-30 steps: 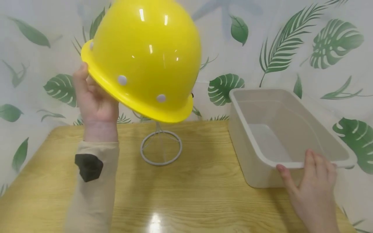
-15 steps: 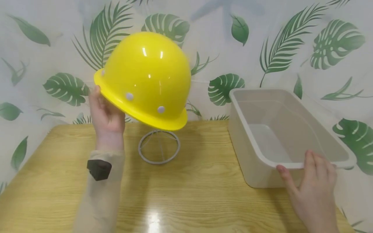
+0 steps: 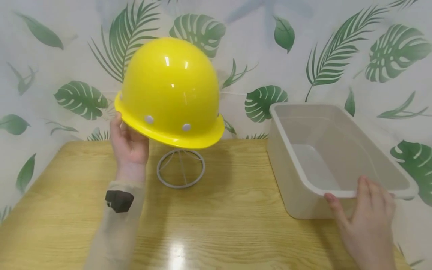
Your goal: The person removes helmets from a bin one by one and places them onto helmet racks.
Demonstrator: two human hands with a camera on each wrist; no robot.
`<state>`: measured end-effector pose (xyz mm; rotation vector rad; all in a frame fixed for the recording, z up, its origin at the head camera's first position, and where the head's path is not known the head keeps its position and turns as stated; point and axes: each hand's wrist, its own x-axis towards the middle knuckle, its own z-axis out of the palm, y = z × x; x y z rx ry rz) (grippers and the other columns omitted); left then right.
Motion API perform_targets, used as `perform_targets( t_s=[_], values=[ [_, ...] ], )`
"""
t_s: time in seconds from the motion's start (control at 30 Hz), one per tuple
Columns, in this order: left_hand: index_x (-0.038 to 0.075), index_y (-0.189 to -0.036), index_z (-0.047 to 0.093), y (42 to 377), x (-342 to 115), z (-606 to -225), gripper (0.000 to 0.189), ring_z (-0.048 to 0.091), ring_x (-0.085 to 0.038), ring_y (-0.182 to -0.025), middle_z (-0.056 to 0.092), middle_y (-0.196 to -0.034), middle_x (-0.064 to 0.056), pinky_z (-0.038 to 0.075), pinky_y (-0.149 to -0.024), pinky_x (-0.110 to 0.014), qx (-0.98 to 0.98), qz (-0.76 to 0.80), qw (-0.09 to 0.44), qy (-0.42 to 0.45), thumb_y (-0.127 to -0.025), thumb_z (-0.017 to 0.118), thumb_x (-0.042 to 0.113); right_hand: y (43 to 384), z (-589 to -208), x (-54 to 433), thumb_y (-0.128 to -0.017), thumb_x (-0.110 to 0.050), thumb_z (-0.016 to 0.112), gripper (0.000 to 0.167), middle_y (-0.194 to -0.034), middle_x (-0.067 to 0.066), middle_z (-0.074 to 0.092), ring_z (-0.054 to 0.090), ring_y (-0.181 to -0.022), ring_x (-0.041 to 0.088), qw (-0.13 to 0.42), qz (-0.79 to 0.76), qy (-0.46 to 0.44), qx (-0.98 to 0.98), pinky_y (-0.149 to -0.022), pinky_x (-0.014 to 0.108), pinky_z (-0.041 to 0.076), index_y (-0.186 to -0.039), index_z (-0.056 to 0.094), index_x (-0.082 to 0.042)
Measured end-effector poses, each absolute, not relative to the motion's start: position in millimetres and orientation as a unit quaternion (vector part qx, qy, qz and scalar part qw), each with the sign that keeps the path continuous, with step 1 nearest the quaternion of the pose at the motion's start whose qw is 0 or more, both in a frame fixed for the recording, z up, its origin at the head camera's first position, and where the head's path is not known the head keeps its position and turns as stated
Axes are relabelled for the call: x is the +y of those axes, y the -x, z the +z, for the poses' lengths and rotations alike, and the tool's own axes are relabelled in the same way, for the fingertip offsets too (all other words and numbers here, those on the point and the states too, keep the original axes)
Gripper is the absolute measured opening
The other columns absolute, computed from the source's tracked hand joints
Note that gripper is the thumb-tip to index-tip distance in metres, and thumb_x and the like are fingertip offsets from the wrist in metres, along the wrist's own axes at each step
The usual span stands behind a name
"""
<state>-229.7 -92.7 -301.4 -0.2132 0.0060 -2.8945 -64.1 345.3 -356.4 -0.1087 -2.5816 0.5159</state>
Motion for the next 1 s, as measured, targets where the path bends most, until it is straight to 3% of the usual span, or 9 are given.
perform_targets(
  t_s=[0.13, 0.3, 0.43, 0.63, 0.87, 1.0],
  values=[
    [-0.003, -0.103, 0.063, 230.8, -94.8, -308.3, 0.022, 0.067, -0.02, -0.081, 0.069, -0.093, -0.013, 0.054, -0.072, -0.025, -0.029, -0.99, 0.104, 0.085, -0.098, 0.049, 0.013, 64.9, -358.4, 346.6, -0.098, -0.049, 0.044, 0.083, -0.145, 0.038, 0.02, 0.009, -0.135, 0.052, 0.253, 0.19, 0.04, -0.948, -0.111, 0.056, -0.001, -0.142, 0.018, 0.017],
    [0.0, -0.104, 0.064, 231.4, -98.3, -315.9, 0.021, 0.064, -0.015, -0.073, 0.069, -0.09, -0.008, 0.052, -0.066, -0.021, -0.08, -0.989, 0.08, 0.1, -0.095, 0.054, 0.017, 66.5, -358.4, 349.1, -0.098, -0.048, 0.046, 0.083, -0.144, 0.039, 0.02, 0.009, -0.135, 0.052, 0.262, 0.191, 0.031, -0.946, -0.11, 0.057, -0.003, -0.141, 0.019, 0.018],
    [0.002, -0.104, 0.065, 231.0, -100.7, -322.1, 0.021, 0.06, -0.014, -0.076, 0.068, -0.094, -0.007, 0.049, -0.075, -0.022, -0.119, -0.983, 0.068, 0.125, -0.091, 0.062, 0.018, 67.1, -358.5, 349.8, -0.098, -0.046, 0.047, 0.083, -0.145, 0.039, 0.018, 0.008, -0.135, 0.052, 0.257, 0.191, 0.027, -0.947, -0.109, 0.059, -0.004, -0.141, 0.018, 0.018],
    [0.008, -0.1, 0.066, 232.1, -108.1, -327.6, 0.028, 0.047, -0.011, -0.071, 0.062, -0.083, 0.0, 0.04, -0.073, -0.021, -0.224, -0.959, 0.063, 0.161, -0.085, 0.072, 0.031, 67.7, -359.3, 350.1, -0.098, -0.047, 0.046, 0.083, -0.146, 0.039, 0.017, 0.007, -0.135, 0.051, 0.251, 0.187, 0.033, -0.949, -0.109, 0.06, -0.004, -0.142, 0.017, 0.018],
    [0.011, -0.102, 0.066, 231.0, -120.9, -328.8, 0.032, 0.047, -0.012, -0.087, 0.06, -0.099, 0.0, 0.038, -0.081, -0.023, -0.314, -0.937, 0.069, 0.138, -0.086, 0.07, 0.038, 68.3, -360.0, 349.0, -0.097, -0.049, 0.046, 0.084, -0.145, 0.039, 0.019, 0.008, -0.135, 0.053, 0.256, 0.185, 0.041, -0.948, -0.11, 0.059, -0.005, -0.142, 0.018, 0.017],
    [0.014, -0.102, 0.063, 229.6, -126.8, -325.8, 0.025, 0.044, -0.011, -0.084, 0.055, -0.101, 0.001, 0.035, -0.075, -0.021, -0.358, -0.924, 0.057, 0.124, -0.091, 0.063, 0.037, 67.9, -359.5, 348.9, -0.097, -0.051, 0.046, 0.085, -0.144, 0.039, 0.02, 0.01, -0.135, 0.053, 0.258, 0.175, 0.041, -0.949, -0.111, 0.056, -0.005, -0.142, 0.019, 0.016]
  ],
)
